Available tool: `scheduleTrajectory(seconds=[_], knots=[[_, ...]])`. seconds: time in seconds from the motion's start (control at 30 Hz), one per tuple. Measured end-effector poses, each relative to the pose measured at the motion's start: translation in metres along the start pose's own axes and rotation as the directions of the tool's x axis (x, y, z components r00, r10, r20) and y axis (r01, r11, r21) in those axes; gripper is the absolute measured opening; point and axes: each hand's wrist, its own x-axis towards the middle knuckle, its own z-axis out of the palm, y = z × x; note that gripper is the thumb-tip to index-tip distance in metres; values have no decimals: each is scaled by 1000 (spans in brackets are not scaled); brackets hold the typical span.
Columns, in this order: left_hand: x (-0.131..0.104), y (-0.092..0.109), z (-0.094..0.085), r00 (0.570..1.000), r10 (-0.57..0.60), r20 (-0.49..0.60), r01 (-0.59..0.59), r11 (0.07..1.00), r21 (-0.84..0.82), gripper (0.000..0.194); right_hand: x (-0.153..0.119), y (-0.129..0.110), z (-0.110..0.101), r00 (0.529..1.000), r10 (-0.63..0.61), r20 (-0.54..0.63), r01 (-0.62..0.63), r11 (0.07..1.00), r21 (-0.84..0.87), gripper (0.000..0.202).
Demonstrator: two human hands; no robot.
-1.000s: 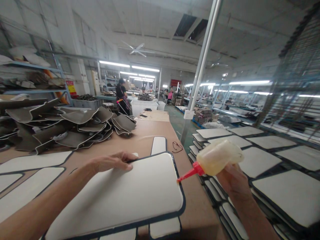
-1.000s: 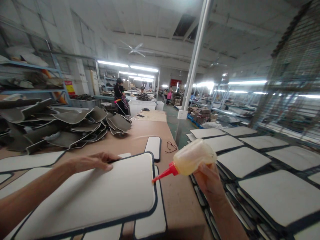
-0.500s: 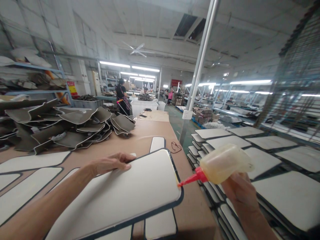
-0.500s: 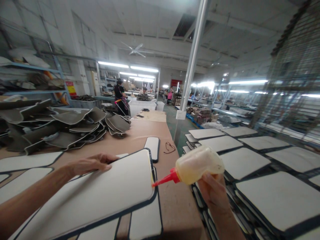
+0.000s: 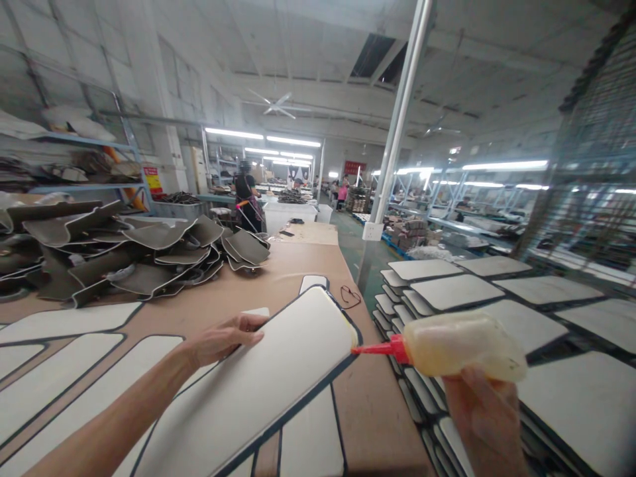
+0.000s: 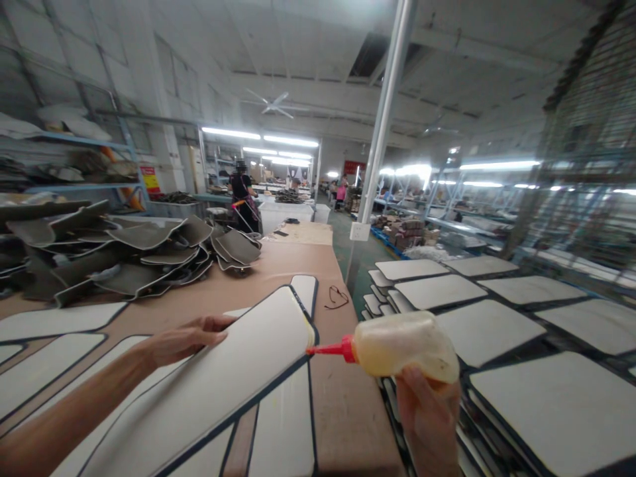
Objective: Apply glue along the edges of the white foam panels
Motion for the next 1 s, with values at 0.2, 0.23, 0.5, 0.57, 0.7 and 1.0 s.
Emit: scheduleTrajectory(seconds=[0.2,0.23,0.5,0.57,0.7,1.0], knots=[[9,-12,5,1000,-29,-5,28,990,-139,50,-3,8,1,998,-39,41,39,999,8,48],[10,-14,6,999,-30,-11,28,988,-154,51,-5,8,3,998,-45,34,44,999,14,47],[10,-12,8,999,-2,-51,-9,975,-222,53,-15,14,20,998,-21,58,19,999,36,38],[10,-12,6,998,6,-56,-19,973,-230,52,-18,17,22,999,-18,50,16,999,30,40],[11,-15,0,996,8,-88,-29,969,-246,44,-25,22,26,999,-13,47,13,1000,3,44],[5,-8,-6,986,-29,-165,-21,955,-297,55,-43,33,36,996,22,89,-21,1000,-8,41]])
